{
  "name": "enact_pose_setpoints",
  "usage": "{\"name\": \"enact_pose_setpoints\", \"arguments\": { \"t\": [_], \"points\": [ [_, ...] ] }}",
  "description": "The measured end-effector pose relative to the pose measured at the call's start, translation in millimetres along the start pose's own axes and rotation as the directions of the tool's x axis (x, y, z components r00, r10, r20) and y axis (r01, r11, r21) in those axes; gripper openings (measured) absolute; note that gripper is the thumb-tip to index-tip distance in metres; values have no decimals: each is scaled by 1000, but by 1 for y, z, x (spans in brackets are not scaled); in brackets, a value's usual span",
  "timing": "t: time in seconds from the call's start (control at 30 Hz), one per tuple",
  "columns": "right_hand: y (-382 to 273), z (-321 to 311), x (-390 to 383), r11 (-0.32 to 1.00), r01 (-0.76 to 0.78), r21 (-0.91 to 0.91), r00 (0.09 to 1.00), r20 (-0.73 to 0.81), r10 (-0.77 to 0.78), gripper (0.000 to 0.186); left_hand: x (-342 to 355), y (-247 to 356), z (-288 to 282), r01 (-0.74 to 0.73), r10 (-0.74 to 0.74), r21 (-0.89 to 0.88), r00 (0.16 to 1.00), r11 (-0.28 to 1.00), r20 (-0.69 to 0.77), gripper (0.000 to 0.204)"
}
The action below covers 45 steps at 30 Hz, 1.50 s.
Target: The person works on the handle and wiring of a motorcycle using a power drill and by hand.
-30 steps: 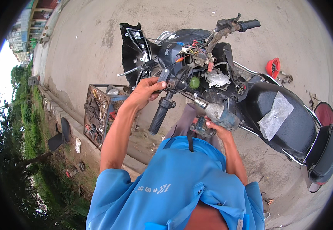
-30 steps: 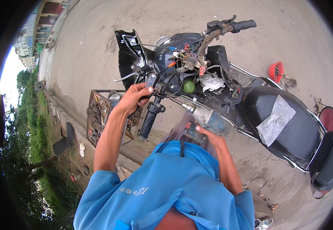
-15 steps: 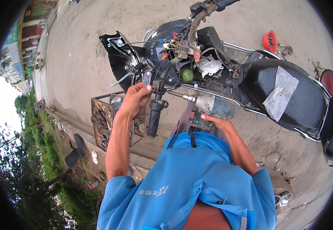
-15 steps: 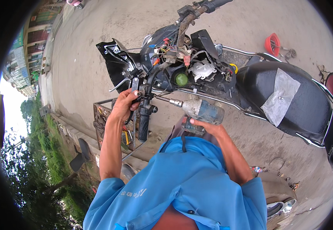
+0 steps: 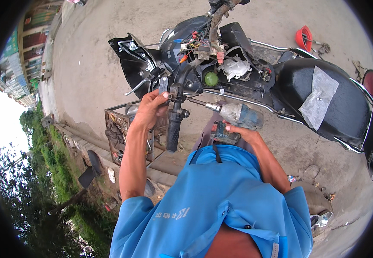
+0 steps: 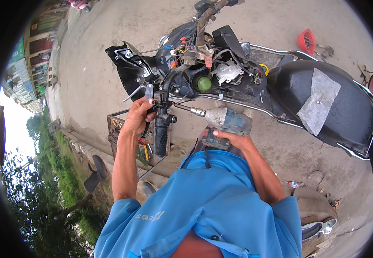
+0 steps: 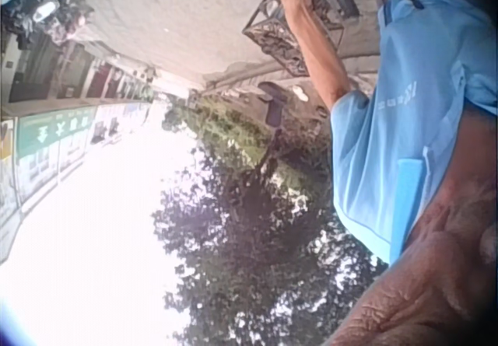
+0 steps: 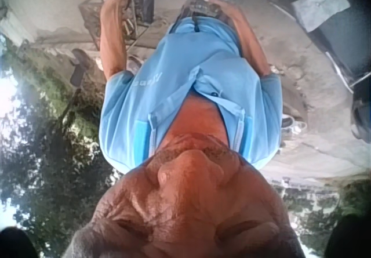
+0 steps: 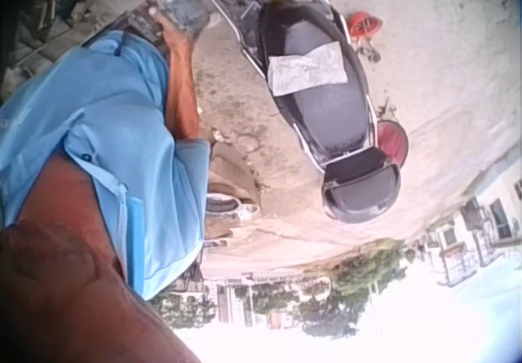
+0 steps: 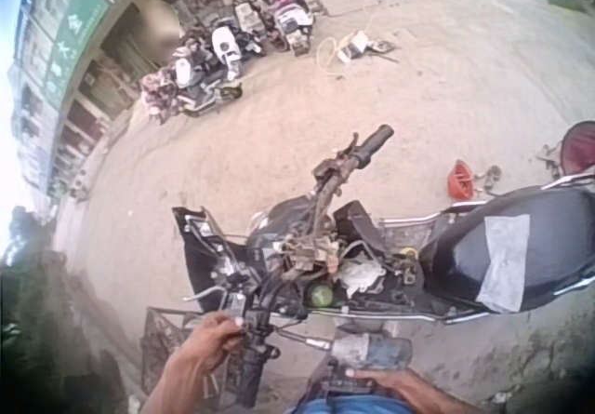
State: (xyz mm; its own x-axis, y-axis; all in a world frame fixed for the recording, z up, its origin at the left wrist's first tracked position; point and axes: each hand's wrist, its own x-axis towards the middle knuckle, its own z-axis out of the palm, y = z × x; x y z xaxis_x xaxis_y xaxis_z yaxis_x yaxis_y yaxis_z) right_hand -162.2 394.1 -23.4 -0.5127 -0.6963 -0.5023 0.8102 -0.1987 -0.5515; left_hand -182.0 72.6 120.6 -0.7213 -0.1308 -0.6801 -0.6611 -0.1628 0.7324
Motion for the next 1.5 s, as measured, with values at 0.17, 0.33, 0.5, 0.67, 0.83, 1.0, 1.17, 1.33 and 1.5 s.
{"name": "enact_pose_setpoints", "arguments": {
  "t": [0.17, 0.33, 0.5, 0.67, 0.83, 1.0, 1.17, 1.33, 1.5],
  "points": [
    [20, -9, 6, 989, 121, -85, 992, -21, -123, 44, 0, 2, 4, 7, -7, 16, 1000, 1000, -7, 25],
    [2, -5, 4, 953, 174, -249, 983, -5, -181, 42, 0, 1, 3, 8, -8, 25, 1000, 1000, -12, 23],
    [-40, 1, -2, 882, 207, -424, 978, 83, -190, 32, 1, 0, 1, 20, -20, 42, 1000, 999, -10, 21],
    [-43, 5, -5, 891, 185, -414, 983, 67, -172, 27, 0, 2, 2, 22, -22, 52, 1000, 998, -9, 22],
    [-34, -1, 1, 878, 185, -441, 982, 50, -182, 29, 2, 2, 1, 12, -14, 62, 1000, 998, 19, 23],
    [12, -47, 24, 652, 368, -663, 916, 138, -377, 39, 5, 1, 0, 6, -8, 55, 1000, 998, 30, 24],
    [-28, -26, 8, 707, 178, -684, 979, 49, -199, 51, 0, -1, 2, 10, -10, 60, 1000, 998, -9, 25],
    [-46, -4, -1, 848, 98, -520, 995, 30, -97, 53, 0, 2, 7, 2, -3, 65, 1000, 998, 12, 24],
    [-30, -11, 4, 822, 179, -541, 983, 78, -163, 51, -1, 5, 7, 4, -5, 65, 1000, 998, 3, 23]
  ]
}}
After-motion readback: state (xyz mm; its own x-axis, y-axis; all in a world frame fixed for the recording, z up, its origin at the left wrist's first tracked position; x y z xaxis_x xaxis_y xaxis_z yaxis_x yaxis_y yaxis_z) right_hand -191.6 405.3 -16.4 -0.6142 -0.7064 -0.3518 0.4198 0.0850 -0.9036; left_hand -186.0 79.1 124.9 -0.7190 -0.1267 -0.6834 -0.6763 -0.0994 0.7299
